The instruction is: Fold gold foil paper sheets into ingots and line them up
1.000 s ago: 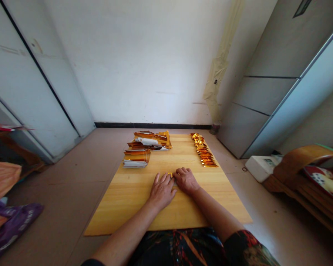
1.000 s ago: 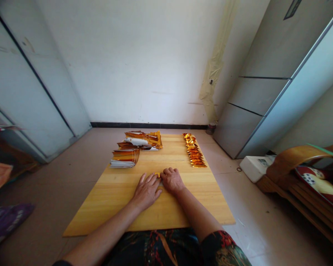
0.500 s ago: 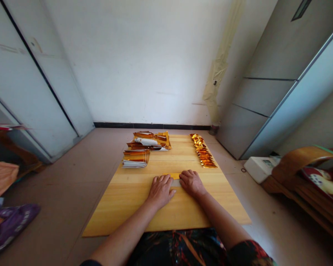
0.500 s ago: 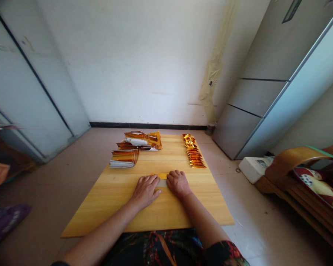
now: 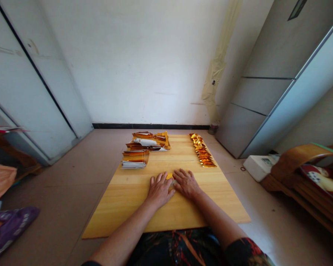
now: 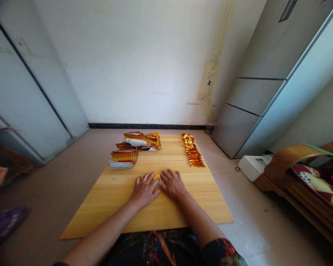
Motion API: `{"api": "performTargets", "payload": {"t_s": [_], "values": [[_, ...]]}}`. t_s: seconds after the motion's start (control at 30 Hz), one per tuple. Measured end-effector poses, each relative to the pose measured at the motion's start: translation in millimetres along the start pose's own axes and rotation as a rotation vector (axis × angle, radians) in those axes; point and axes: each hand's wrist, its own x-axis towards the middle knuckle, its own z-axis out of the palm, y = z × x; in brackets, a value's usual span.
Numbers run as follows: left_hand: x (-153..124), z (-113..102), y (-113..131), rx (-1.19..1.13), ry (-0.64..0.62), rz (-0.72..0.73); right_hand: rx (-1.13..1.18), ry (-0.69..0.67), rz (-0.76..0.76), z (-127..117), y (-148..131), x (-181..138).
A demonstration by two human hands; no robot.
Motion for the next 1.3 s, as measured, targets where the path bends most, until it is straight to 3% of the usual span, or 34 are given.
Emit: {"api": "performTargets", "payload": {"t_s": [0.23,0.43,0.63,1.03,1.3], "values": [[3,-2,-2,-0.031,0.0,0.005,-0.007,0.065,-0.041,-7,26,-19],[14,-10,-17,-0.034,0.016,0.087,0.074,0.168,-0.197,-12,21,-15],[25,-20,-18,-0.055,-0.061,0.23,0.151,0.206,-0.204,-4,19,-6],[22,-13,-6,-0.003,-0.015,0.166,0.233,0.223,-0.051,5,23,4],[20,-8,2,0.066,0.064,0.127,0.324,0.24,-0.131,11,35,9]]}}
